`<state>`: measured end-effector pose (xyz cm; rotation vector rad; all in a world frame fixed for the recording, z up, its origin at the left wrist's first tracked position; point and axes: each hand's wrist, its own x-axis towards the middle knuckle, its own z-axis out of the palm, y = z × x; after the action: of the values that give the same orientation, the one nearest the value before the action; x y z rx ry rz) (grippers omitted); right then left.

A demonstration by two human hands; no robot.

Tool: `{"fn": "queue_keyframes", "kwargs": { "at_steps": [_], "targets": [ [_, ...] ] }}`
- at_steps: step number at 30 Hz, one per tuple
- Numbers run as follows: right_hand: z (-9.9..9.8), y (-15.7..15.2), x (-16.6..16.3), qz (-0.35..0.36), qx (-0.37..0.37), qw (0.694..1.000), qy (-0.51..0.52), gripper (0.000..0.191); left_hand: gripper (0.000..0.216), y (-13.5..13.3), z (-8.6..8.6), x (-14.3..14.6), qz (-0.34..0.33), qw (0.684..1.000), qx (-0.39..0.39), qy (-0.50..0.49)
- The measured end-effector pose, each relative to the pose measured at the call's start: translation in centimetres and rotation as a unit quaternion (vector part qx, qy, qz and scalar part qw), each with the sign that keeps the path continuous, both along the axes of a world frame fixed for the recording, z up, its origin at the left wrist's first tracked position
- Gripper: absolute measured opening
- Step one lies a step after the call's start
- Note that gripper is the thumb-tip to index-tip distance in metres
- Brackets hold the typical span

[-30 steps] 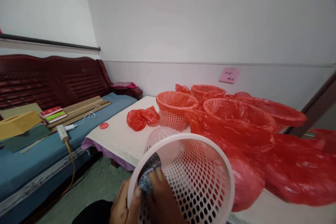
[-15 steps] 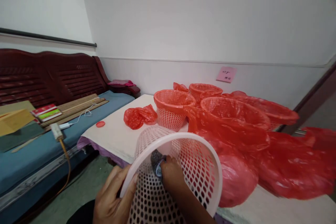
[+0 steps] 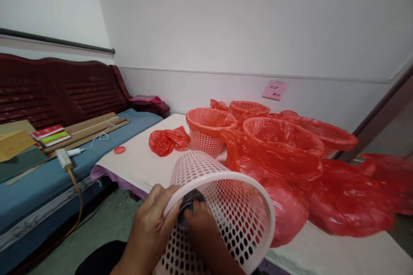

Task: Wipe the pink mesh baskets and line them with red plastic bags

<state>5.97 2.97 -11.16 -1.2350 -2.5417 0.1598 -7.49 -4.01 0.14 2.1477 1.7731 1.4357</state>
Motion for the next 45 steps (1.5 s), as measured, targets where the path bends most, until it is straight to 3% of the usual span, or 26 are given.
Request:
{"fn": "queue_keyframes", "kwargs": {
  "at_steps": [3, 5, 8, 11, 17, 20, 23, 25, 29, 32, 35, 39, 42, 45],
  "targets": [
    [0.4, 0.6, 1.2, -0.021, -0.008, 1.000, -0.011, 0.025, 0.027, 0.2, -0.8, -0.3, 0.003, 1.000, -0.008, 0.009],
    [1.3, -0.6, 1.7, 0.003, -0.035, 0.999, 0.026, 0.025, 0.028, 0.2, -0.8, -0.4, 0.007, 1.000, -0.015, 0.015],
    [2.2, -3.4, 1.6, 0.057, -0.103, 0.989, 0.090, 0.021, 0.029, 0.4, 0.0, -0.5, 0.013, 0.999, -0.019, 0.025],
    [2.2, -4.8, 1.4, 0.013, -0.150, 0.985, 0.087, 0.012, 0.026, 0.8, 1.4, -0.7, 0.015, 0.999, -0.009, 0.043],
    [2.2, -2.4, 3.9, 0.008, -0.066, 0.997, -0.030, 0.011, 0.022, 1.8, 2.9, -0.7, 0.005, 0.997, -0.048, 0.067],
    [1.3, -3.0, 4.3, 0.039, -0.081, 0.996, 0.000, 0.006, 0.021, 2.2, 3.2, -0.7, 0.007, 0.996, -0.058, 0.067],
    [-1.2, -4.9, 3.7, 0.010, -0.118, 0.991, 0.067, 0.009, 0.022, 2.7, 3.6, -0.7, 0.009, 0.995, -0.068, 0.066],
    [-3.0, -5.8, 3.3, -0.005, -0.081, 0.993, 0.091, 0.011, 0.024, 3.1, 3.9, -0.7, 0.007, 0.995, -0.077, 0.070],
    [-5.4, -5.6, 3.7, 0.033, 0.085, 0.991, 0.093, 0.011, 0.025, 4.0, 4.3, -0.5, -0.009, 0.994, -0.093, 0.048],
    [-5.7, -5.4, 4.0, 0.051, 0.155, 0.984, 0.074, 0.011, 0.021, 4.7, 4.6, -0.3, -0.023, 0.996, -0.091, 0.007],
    [-4.9, -5.7, 3.7, 0.043, 0.160, 0.984, 0.069, 0.012, 0.019, 4.8, 4.9, -0.3, -0.011, 0.997, -0.077, -0.013],
    [-1.8, -6.0, 2.9, 0.035, 0.119, 0.987, 0.103, 0.020, 0.026, 2.9, 3.2, 0.0, 0.024, 0.993, -0.082, -0.080],
    [1.0, -5.6, 2.3, 0.063, 0.034, 0.981, 0.182, 0.039, 0.034, 0.7, -0.1, 0.6, 0.036, 0.975, -0.123, -0.182],
    [2.4, -5.3, 1.3, 0.126, -0.037, 0.963, 0.234, 0.052, 0.038, -1.2, -3.0, 0.8, 0.076, 0.954, -0.122, -0.261]
  ]
}}
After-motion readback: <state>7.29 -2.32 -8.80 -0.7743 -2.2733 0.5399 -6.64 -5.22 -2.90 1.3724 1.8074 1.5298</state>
